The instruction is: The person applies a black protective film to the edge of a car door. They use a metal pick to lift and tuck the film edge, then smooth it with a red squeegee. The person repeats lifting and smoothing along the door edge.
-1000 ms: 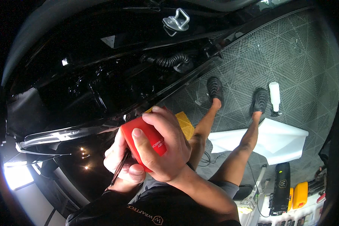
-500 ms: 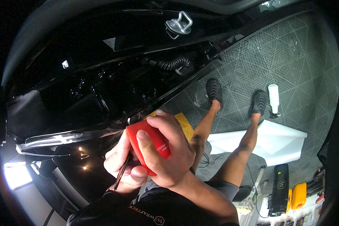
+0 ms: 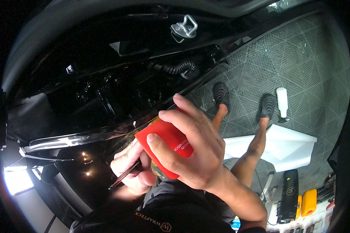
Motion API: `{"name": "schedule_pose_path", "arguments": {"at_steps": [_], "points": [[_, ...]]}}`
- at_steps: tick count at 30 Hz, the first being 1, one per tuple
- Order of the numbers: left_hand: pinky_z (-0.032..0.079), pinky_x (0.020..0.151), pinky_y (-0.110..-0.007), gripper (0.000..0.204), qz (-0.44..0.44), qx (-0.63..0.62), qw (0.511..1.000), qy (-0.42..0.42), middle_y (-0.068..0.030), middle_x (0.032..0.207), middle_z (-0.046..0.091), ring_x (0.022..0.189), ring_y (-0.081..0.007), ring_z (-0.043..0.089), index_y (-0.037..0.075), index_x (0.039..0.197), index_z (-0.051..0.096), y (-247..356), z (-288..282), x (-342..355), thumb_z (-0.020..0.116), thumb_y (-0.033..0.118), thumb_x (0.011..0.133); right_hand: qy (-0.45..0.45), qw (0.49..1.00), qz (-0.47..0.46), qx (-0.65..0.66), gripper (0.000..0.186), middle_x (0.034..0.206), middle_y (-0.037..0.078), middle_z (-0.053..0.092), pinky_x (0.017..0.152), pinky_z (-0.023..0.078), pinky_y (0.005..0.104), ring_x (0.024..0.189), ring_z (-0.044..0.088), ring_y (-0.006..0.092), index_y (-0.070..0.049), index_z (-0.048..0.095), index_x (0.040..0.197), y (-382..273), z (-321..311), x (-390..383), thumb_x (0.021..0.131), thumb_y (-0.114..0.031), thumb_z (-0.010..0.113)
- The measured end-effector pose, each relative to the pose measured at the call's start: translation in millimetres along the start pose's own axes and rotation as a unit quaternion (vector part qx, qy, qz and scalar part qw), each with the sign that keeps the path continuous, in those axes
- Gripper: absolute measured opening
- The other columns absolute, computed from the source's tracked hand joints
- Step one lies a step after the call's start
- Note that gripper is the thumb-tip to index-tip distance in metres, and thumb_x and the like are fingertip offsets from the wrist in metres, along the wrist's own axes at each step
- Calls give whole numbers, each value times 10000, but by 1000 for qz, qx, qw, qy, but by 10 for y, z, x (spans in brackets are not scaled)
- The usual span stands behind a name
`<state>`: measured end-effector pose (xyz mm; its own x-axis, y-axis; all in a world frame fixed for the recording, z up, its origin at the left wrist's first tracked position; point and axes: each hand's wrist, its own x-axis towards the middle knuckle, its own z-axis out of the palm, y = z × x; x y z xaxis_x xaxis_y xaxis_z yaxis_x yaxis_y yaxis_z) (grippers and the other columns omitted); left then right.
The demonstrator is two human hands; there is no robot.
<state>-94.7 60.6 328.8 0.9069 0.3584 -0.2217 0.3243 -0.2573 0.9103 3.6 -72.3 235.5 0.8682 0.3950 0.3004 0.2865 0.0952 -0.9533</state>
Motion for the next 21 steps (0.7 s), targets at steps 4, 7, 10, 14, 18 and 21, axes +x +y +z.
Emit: {"name": "schedule_pose_path", "arguments": {"at_steps": [4, 7, 10, 14, 18, 21], "points": [[435, 712, -244, 805, -3, -15, 1000, 1, -271, 1317, 702, 724, -105, 566, -106, 1381, 656, -18, -45, -6, 918, 431, 843, -3, 1000, -9, 2, 506, 1285, 168, 670, 974, 635, 536, 1266, 656, 456, -233, 709, 1315, 14, 8, 18, 835, -208, 869], [407, 648, -207, 793, 4, 12, 1000, 16, -264, 1329, 699, 638, -56, 533, -104, 1370, 668, -20, -80, -5, 936, 413, 832, -9, 1000, -7, 3, 501, 1253, 147, 680, 1007, 612, 546, 1262, 659, 440, -245, 709, 1307, 23, 15, 30, 833, -207, 869], [360, 584, -193, 784, 4, -7, 999, 39, -223, 1231, 747, 549, -15, 458, -100, 1367, 674, -20, -65, -16, 949, 398, 827, -21, 1000, -3, -9, 500, 1240, 127, 687, 1059, 573, 576, 1262, 662, 426, -263, 711, 1297, 17, 12, 33, 826, -208, 872], [323, 547, -224, 760, -6, -14, 998, 64, -29, 733, 651, 510, -13, 403, -88, 1365, 682, -12, -37, -26, 951, 381, 832, -22, 999, 15, -22, 470, 1219, 109, 687, 1089, 529, 621, 1255, 666, 414, -279, 715, 1274, -27, 61, 13, 832, -244, 871], [315, 541, -242, 720, -22, 28, 998, 58, 65, 535, 444, 502, -21, 399, -78, 1348, 697, 30, -71, -17, 958, 347, 829, -6, 999, -3, -35, 419, 1223, 114, 669, 1061, 543, 618, 1265, 653, 427, -280, 714, 1272, -15, 124, -6, 875, -320, 845], [315, 541, -236, 688, -11, 42, 997, 65, 51, 547, 483, 510, -20, 413, -70, 1333, 709, 26, -70, 0, 963, 321, 828, -9, 1000, 5, -30, 371, 1254, 132, 644, 1020, 578, 584, 1293, 628, 442, -274, 709, 1279, -43, 139, -36, 942, -406, 786]]}}
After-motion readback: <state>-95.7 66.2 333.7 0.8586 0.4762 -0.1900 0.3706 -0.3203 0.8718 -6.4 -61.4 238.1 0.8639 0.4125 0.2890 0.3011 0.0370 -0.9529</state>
